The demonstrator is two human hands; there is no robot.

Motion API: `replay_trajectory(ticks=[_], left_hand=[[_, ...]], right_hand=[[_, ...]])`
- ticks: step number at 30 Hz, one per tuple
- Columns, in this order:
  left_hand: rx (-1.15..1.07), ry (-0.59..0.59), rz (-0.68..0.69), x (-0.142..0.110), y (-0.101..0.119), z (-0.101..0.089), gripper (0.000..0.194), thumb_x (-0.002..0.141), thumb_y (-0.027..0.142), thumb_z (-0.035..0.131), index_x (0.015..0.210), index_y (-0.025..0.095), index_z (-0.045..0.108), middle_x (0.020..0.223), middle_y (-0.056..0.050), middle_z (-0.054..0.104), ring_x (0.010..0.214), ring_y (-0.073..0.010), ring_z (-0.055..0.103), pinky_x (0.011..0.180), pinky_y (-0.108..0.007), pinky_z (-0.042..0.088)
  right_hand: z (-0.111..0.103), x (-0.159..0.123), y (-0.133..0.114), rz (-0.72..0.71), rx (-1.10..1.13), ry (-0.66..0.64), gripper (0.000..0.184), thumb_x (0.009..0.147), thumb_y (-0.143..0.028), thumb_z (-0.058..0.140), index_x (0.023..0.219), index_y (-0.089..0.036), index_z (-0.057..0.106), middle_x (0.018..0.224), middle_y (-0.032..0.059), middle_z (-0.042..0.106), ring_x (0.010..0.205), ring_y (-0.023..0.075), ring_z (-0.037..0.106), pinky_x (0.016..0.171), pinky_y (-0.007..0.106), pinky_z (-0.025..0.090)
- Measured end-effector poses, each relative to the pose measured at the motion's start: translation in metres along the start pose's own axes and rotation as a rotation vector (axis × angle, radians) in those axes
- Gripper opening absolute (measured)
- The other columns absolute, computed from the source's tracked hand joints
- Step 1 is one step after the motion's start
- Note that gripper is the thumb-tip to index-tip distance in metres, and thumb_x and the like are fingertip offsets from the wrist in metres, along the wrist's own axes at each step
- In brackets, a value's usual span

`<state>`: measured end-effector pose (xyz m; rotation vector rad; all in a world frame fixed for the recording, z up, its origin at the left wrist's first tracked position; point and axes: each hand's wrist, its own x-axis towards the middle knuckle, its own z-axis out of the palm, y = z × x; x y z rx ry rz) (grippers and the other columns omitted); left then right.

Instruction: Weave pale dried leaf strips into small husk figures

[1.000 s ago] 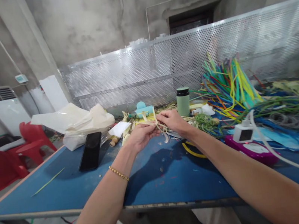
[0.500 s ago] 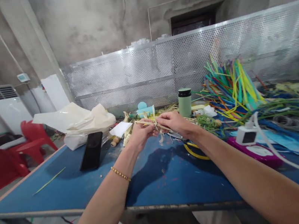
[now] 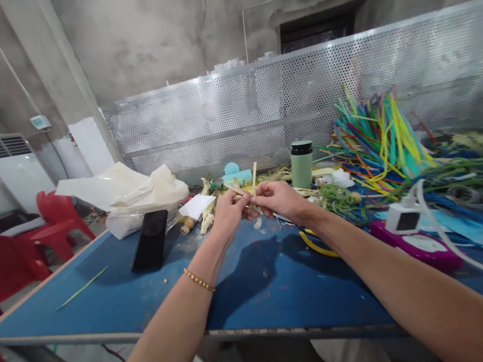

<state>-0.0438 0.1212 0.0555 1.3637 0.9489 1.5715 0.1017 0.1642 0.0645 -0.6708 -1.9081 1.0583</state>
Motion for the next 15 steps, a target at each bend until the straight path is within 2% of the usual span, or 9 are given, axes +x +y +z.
replay_trajectory(ticks=[5, 11, 15], left_hand=[[-0.008, 0.023, 0.033, -0.001, -0.001, 0.001, 0.018, 0.078, 0.028, 0.067, 0.079, 0.016, 0.054, 0.057, 0.001, 0.060, 0.046, -0.0132, 0.058, 0.049, -0.025, 0.043], [0.023, 0.115, 0.050, 0.002, -0.006, 0.001, 0.017, 0.077, 0.027, 0.068, 0.075, 0.016, 0.054, 0.052, 0.002, 0.056, 0.045, -0.0116, 0.053, 0.049, -0.024, 0.040], [-0.002, 0.090, 0.065, 0.001, -0.006, 0.001, 0.016, 0.078, 0.026, 0.066, 0.075, 0.017, 0.054, 0.053, 0.003, 0.055, 0.046, -0.0111, 0.052, 0.051, -0.025, 0.041]], right_hand=[[0.003, -0.001, 0.000, -0.052, 0.100, -0.030, 0.030, 0.075, -0.041, 0.071, 0.072, -0.018, 0.052, 0.052, -0.0037, 0.059, 0.046, 0.0091, 0.054, 0.046, 0.021, 0.041], [0.006, 0.002, 0.009, -0.011, 0.247, -0.046, 0.033, 0.071, -0.042, 0.075, 0.074, -0.018, 0.052, 0.058, -0.0017, 0.064, 0.051, 0.0112, 0.060, 0.051, 0.023, 0.048], [0.009, 0.002, 0.008, -0.008, 0.304, -0.041, 0.030, 0.069, -0.037, 0.076, 0.073, -0.018, 0.053, 0.059, -0.0004, 0.066, 0.053, 0.0120, 0.062, 0.055, 0.025, 0.050]])
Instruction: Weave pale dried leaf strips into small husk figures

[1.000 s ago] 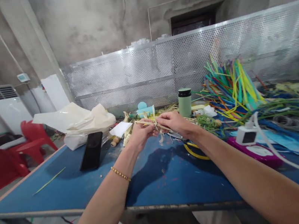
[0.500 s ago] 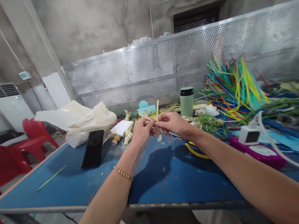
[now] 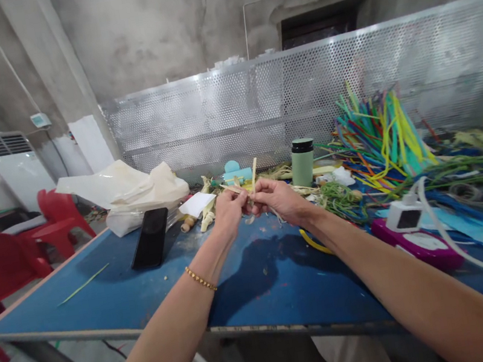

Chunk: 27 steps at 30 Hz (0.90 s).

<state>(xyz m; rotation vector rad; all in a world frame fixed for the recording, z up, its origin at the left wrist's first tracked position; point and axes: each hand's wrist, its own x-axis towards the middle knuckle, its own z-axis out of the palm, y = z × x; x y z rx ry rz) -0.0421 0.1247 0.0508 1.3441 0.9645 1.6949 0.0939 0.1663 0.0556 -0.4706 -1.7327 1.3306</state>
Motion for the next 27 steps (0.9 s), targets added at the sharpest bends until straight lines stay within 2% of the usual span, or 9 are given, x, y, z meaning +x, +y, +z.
replay_trajectory(ticks=[9, 12, 15, 18, 21, 27], left_hand=[[-0.074, -0.035, -0.030, 0.000, 0.006, -0.002, 0.016, 0.075, 0.025, 0.067, 0.074, 0.016, 0.053, 0.055, 0.002, 0.056, 0.045, -0.0114, 0.052, 0.052, -0.026, 0.044], [0.021, -0.032, -0.008, 0.002, 0.005, -0.005, 0.014, 0.076, 0.025, 0.065, 0.075, 0.017, 0.053, 0.056, 0.002, 0.057, 0.047, -0.0122, 0.054, 0.052, -0.026, 0.045], [0.124, -0.002, 0.053, 0.005, 0.002, -0.007, 0.012, 0.079, 0.025, 0.063, 0.075, 0.017, 0.055, 0.056, 0.002, 0.057, 0.048, -0.0125, 0.054, 0.053, -0.026, 0.044], [0.204, 0.021, 0.116, 0.008, -0.001, -0.009, 0.013, 0.078, 0.025, 0.066, 0.073, 0.017, 0.056, 0.057, 0.002, 0.057, 0.050, -0.0120, 0.053, 0.054, -0.024, 0.042], [0.314, 0.019, 0.177, 0.008, -0.002, -0.009, 0.012, 0.077, 0.023, 0.066, 0.073, 0.017, 0.057, 0.059, 0.001, 0.057, 0.054, -0.0120, 0.052, 0.055, -0.023, 0.040], [0.520, -0.029, 0.265, 0.005, -0.001, -0.006, 0.007, 0.080, 0.022, 0.061, 0.076, 0.017, 0.058, 0.061, 0.001, 0.057, 0.057, -0.0127, 0.051, 0.056, -0.024, 0.039]], right_hand=[[0.006, -0.002, -0.007, 0.024, 0.066, 0.035, 0.028, 0.068, -0.033, 0.076, 0.071, -0.017, 0.053, 0.057, -0.0006, 0.066, 0.053, 0.0117, 0.062, 0.055, 0.025, 0.051], [0.003, -0.003, -0.007, 0.088, 0.060, -0.007, 0.028, 0.069, -0.035, 0.076, 0.074, -0.016, 0.056, 0.059, 0.0002, 0.065, 0.052, 0.0126, 0.062, 0.052, 0.025, 0.051], [-0.001, -0.003, -0.009, 0.137, 0.065, -0.023, 0.020, 0.071, -0.029, 0.073, 0.075, -0.015, 0.059, 0.063, 0.0011, 0.065, 0.049, 0.0115, 0.060, 0.047, 0.024, 0.049], [0.000, -0.004, -0.011, 0.164, 0.063, -0.003, 0.010, 0.072, -0.021, 0.067, 0.077, -0.014, 0.061, 0.067, 0.0040, 0.067, 0.049, 0.0123, 0.061, 0.047, 0.024, 0.051], [0.002, -0.004, -0.013, 0.181, 0.018, 0.036, 0.008, 0.073, -0.021, 0.064, 0.075, -0.015, 0.059, 0.067, 0.0048, 0.068, 0.048, 0.0130, 0.061, 0.044, 0.024, 0.050], [0.006, -0.006, -0.014, 0.150, -0.166, 0.125, 0.002, 0.071, -0.016, 0.058, 0.069, -0.016, 0.056, 0.053, 0.0004, 0.062, 0.039, 0.0106, 0.055, 0.033, 0.019, 0.041]])
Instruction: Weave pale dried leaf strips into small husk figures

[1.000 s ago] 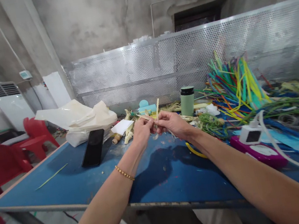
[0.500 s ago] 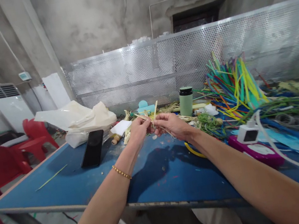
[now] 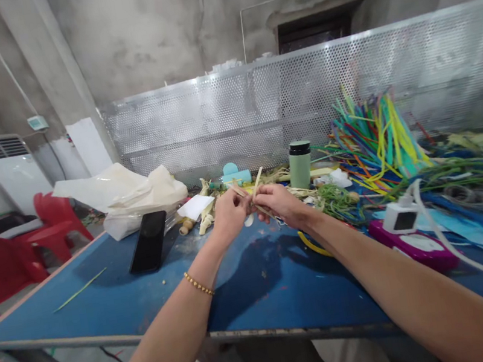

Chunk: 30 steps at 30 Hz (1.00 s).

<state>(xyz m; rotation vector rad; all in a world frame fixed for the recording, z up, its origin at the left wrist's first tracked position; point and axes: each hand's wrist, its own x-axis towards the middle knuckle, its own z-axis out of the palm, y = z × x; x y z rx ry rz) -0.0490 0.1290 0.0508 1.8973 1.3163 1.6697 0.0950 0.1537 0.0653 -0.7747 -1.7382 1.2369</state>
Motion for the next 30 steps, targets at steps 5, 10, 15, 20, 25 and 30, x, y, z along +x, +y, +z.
replay_trajectory(ticks=[5, 10, 15, 20, 25, 30], left_hand=[[-0.013, -0.018, -0.006, -0.0017, -0.0015, 0.0038, 0.007, 0.080, 0.018, 0.059, 0.074, 0.017, 0.056, 0.061, 0.001, 0.057, 0.058, -0.0130, 0.052, 0.056, -0.024, 0.038], [-0.025, 0.016, -0.067, -0.0029, 0.0013, 0.0067, 0.011, 0.080, 0.012, 0.056, 0.071, 0.017, 0.053, 0.059, 0.001, 0.054, 0.056, -0.0126, 0.049, 0.057, -0.025, 0.036], [-0.075, 0.036, -0.106, -0.0034, 0.0042, 0.0069, 0.012, 0.080, 0.008, 0.052, 0.071, 0.017, 0.052, 0.060, 0.001, 0.054, 0.055, -0.0129, 0.050, 0.056, -0.025, 0.037], [-0.085, 0.064, -0.104, -0.0026, 0.0019, 0.0071, 0.012, 0.079, 0.009, 0.053, 0.071, 0.017, 0.053, 0.063, 0.000, 0.055, 0.057, -0.0134, 0.050, 0.057, -0.025, 0.038], [-0.121, 0.090, -0.116, -0.0024, 0.0006, 0.0076, 0.011, 0.079, 0.010, 0.054, 0.070, 0.017, 0.053, 0.062, 0.000, 0.055, 0.057, -0.0131, 0.051, 0.056, -0.025, 0.040], [-0.182, 0.057, -0.176, -0.0001, 0.0041, 0.0024, 0.012, 0.081, 0.014, 0.054, 0.069, 0.016, 0.054, 0.056, 0.000, 0.056, 0.049, -0.0137, 0.054, 0.051, -0.025, 0.042]], right_hand=[[0.0024, 0.0016, 0.0029, -0.028, 0.001, 0.012, 0.004, 0.066, -0.012, 0.055, 0.067, -0.016, 0.055, 0.045, -0.0039, 0.054, 0.032, 0.0065, 0.042, 0.030, 0.018, 0.033], [0.0059, 0.0045, 0.0034, 0.062, 0.075, 0.013, 0.008, 0.065, -0.012, 0.055, 0.071, -0.016, 0.054, 0.048, -0.0053, 0.052, 0.031, 0.0021, 0.030, 0.030, 0.015, 0.019], [0.0063, 0.0074, 0.0044, 0.080, 0.135, -0.002, 0.007, 0.063, -0.013, 0.057, 0.068, -0.016, 0.052, 0.049, -0.0035, 0.053, 0.031, 0.0010, 0.027, 0.031, 0.016, 0.016], [0.0054, 0.0086, 0.0055, 0.055, 0.227, -0.051, 0.010, 0.061, -0.016, 0.059, 0.068, -0.017, 0.051, 0.046, -0.0048, 0.050, 0.032, 0.0006, 0.024, 0.034, 0.016, 0.013], [0.0073, 0.0088, 0.0054, 0.055, 0.233, -0.040, 0.013, 0.060, -0.016, 0.059, 0.064, -0.018, 0.048, 0.048, -0.0040, 0.051, 0.033, 0.0010, 0.026, 0.035, 0.017, 0.015], [0.0033, 0.0075, 0.0036, 0.041, 0.260, -0.087, 0.014, 0.063, -0.018, 0.064, 0.068, -0.017, 0.051, 0.051, -0.0040, 0.052, 0.036, 0.0017, 0.026, 0.037, 0.018, 0.014]])
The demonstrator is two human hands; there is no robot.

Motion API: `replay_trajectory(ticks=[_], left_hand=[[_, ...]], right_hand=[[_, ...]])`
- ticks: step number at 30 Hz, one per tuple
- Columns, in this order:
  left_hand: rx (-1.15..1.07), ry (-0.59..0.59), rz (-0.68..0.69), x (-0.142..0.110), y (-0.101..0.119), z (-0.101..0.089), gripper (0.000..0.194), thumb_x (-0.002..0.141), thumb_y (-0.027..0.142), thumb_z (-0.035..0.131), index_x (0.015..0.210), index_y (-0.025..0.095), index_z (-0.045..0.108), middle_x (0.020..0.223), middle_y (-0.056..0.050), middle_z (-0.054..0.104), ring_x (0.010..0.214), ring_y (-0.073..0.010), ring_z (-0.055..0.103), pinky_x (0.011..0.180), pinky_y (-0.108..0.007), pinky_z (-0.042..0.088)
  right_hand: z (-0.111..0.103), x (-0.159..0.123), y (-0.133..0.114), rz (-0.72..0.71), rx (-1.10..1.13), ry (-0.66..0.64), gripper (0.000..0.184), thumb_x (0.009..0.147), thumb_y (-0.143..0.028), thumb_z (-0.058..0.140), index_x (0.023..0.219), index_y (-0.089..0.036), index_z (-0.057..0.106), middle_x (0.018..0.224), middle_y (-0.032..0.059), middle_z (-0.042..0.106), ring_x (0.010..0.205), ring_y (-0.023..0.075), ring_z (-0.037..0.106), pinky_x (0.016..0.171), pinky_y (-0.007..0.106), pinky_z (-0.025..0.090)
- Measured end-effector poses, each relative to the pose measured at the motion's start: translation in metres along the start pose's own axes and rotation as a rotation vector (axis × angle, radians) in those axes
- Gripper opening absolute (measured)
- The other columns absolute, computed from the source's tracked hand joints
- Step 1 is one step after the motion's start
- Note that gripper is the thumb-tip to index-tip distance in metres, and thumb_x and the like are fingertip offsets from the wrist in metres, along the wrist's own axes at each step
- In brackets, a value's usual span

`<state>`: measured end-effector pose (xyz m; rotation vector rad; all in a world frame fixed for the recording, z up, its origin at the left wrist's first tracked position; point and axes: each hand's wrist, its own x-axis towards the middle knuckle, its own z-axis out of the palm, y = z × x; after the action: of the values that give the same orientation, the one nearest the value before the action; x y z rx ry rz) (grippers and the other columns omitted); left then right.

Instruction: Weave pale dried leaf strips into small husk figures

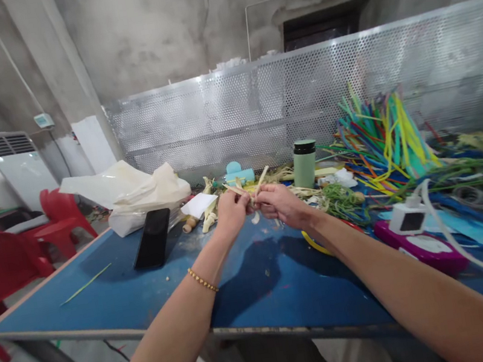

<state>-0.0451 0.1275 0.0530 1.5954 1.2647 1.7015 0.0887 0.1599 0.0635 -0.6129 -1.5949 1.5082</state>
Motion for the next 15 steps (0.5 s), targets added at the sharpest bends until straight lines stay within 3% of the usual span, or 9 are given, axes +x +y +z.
replay_trajectory(ticks=[7, 15], left_hand=[[-0.155, -0.029, -0.087, 0.004, 0.000, -0.004, 0.014, 0.081, 0.013, 0.055, 0.068, 0.014, 0.056, 0.051, 0.000, 0.057, 0.045, -0.0129, 0.054, 0.051, -0.025, 0.044], [-0.519, -0.274, -0.270, 0.004, 0.000, -0.012, 0.017, 0.077, 0.025, 0.070, 0.076, 0.009, 0.065, 0.066, -0.004, 0.063, 0.056, -0.0102, 0.057, 0.059, -0.025, 0.045]], right_hand=[[-0.014, -0.003, -0.004, -0.015, -0.086, -0.091, 0.028, 0.064, -0.029, 0.079, 0.070, -0.015, 0.056, 0.053, -0.0055, 0.049, 0.040, 0.0017, 0.029, 0.040, 0.020, 0.015], [-0.011, -0.003, -0.005, -0.095, -0.217, -0.019, 0.027, 0.067, -0.035, 0.075, 0.073, -0.016, 0.057, 0.054, -0.0053, 0.050, 0.040, 0.0030, 0.031, 0.038, 0.020, 0.019]])
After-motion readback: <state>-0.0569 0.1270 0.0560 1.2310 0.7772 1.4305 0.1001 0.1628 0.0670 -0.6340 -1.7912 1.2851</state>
